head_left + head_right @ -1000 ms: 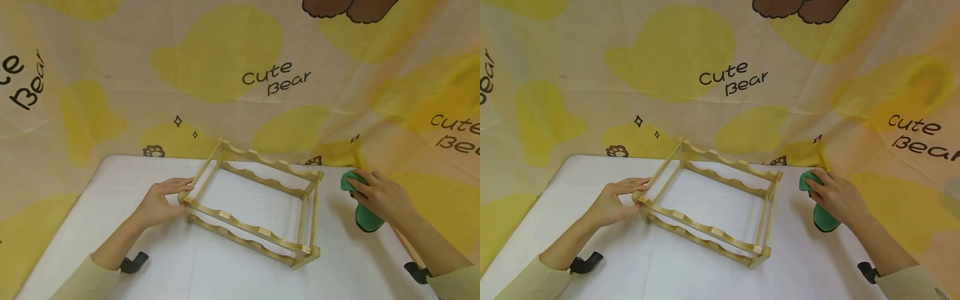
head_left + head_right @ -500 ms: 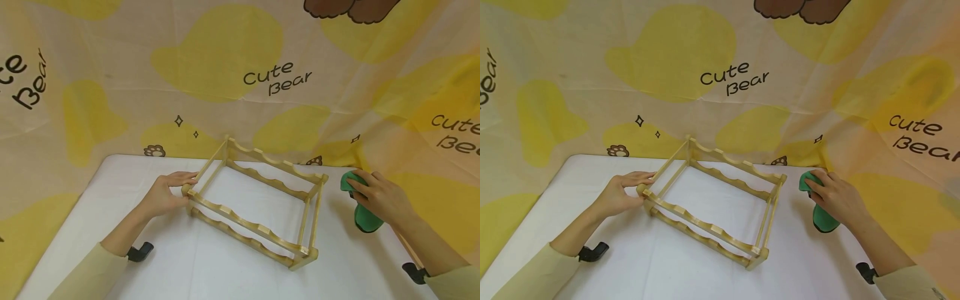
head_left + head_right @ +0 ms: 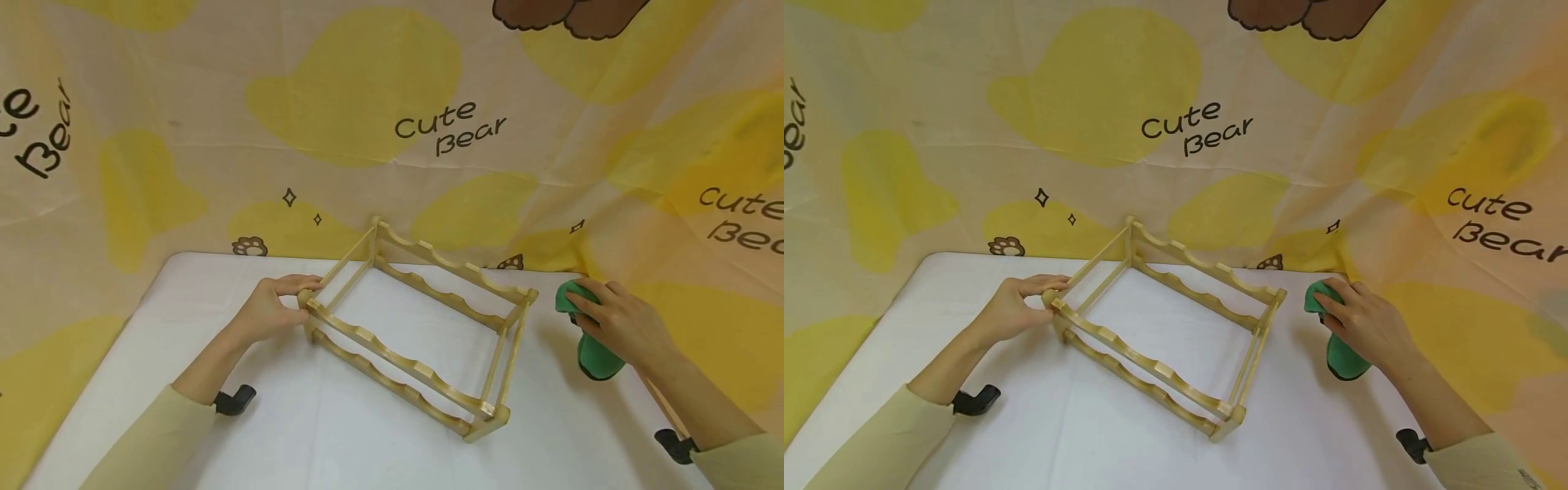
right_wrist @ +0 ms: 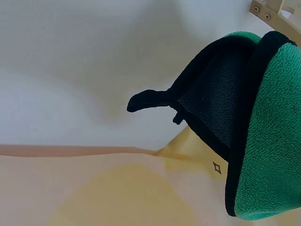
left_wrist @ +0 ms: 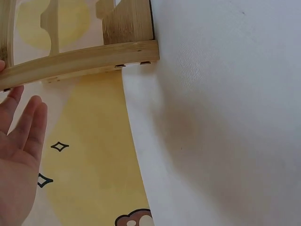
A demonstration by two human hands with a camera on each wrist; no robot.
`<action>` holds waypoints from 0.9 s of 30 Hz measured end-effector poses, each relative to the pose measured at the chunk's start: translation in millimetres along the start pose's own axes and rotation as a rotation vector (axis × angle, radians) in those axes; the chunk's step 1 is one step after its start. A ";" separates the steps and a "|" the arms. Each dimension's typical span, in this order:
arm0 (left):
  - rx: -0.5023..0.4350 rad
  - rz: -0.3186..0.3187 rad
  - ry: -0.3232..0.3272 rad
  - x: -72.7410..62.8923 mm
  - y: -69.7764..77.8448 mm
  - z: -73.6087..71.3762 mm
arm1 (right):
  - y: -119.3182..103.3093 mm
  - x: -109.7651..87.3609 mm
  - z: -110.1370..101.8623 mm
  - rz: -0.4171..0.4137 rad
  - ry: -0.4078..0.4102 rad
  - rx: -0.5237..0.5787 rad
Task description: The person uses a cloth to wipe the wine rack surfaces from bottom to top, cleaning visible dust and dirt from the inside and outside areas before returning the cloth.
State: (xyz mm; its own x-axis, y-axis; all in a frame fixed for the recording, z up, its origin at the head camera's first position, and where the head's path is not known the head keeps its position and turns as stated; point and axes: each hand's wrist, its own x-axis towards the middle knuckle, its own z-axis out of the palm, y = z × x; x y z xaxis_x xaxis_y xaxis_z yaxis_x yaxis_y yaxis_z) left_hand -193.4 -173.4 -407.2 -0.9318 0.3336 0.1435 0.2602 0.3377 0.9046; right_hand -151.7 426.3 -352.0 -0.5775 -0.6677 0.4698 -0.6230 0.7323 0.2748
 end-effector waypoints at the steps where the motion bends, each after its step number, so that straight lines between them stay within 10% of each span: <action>1: 0.002 -0.005 -0.001 0.2 -0.3 -0.1 | 0.1 -0.3 0.3 0.000 0.002 -0.001; 7: 0.113 0.010 0.049 -5.8 0.3 2.8 | -0.4 -2.5 1.7 0.009 0.013 0.012; 17: 0.360 0.608 0.297 -15.4 12.4 28.6 | -1.6 -4.4 3.3 0.032 0.013 0.031; 27: 0.453 0.823 0.224 -18.9 53.3 85.2 | -2.5 -5.0 4.7 0.042 0.007 0.032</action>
State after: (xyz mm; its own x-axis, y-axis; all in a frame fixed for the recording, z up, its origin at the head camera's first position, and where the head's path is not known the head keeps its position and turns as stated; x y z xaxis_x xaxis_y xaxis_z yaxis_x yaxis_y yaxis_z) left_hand -140.4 -86.7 -395.9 -0.4281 0.4579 0.7791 0.8828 0.3962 0.2522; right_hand -149.7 427.2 -358.9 -0.5997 -0.6356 0.4862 -0.6150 0.7548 0.2282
